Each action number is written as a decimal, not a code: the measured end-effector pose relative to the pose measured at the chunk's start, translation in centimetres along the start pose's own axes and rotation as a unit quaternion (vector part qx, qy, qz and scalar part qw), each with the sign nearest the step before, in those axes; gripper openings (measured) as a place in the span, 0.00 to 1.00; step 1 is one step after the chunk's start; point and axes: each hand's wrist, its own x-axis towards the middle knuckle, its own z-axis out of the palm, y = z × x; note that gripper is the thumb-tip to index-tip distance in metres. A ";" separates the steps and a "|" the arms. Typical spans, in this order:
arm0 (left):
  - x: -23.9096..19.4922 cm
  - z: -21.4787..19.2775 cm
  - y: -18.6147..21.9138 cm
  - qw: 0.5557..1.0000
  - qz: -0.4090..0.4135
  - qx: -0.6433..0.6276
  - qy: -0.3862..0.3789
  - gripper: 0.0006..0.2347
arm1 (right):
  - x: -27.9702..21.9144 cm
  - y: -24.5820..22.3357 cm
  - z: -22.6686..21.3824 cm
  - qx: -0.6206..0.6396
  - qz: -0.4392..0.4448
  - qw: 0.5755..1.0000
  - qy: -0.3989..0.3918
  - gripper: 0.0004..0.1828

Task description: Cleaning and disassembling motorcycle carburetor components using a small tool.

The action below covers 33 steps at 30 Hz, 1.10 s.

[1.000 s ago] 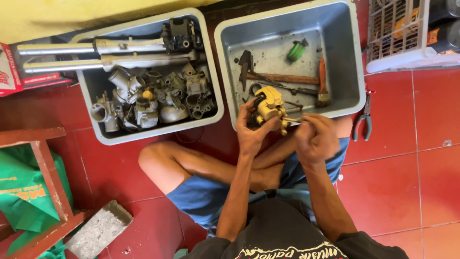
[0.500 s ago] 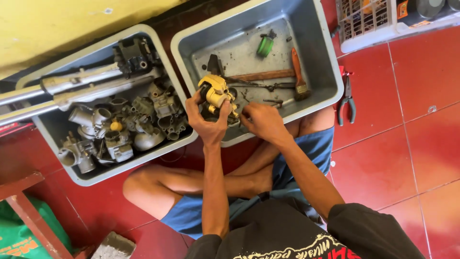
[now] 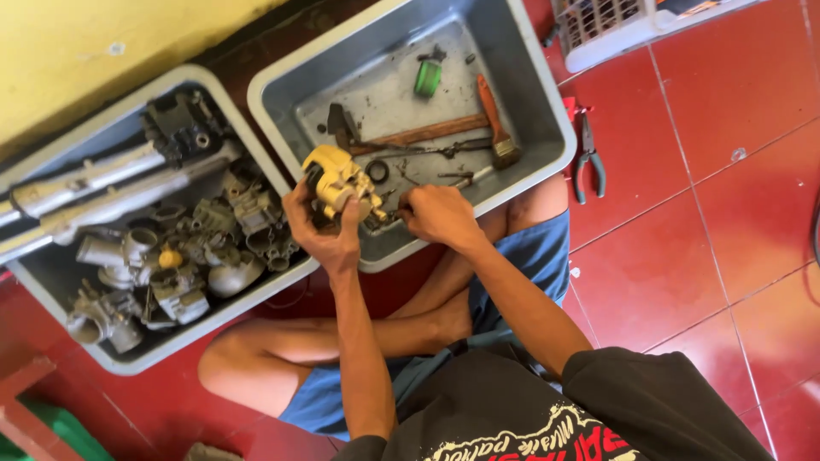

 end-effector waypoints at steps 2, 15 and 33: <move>0.1 0.3 0.3 0.999 0.025 0.030 -0.008 0.27 | -0.3 -0.4 -0.7 -0.004 -0.003 1.000 0.001 0.13; 0.2 -0.1 2.2 0.987 0.022 0.137 -0.077 0.31 | 7.0 15.5 -3.2 -0.199 -0.093 0.964 0.146 0.38; -0.2 -0.1 1.7 0.986 0.030 0.146 -0.075 0.32 | 7.1 13.2 -4.5 -0.055 -0.138 0.910 0.387 0.08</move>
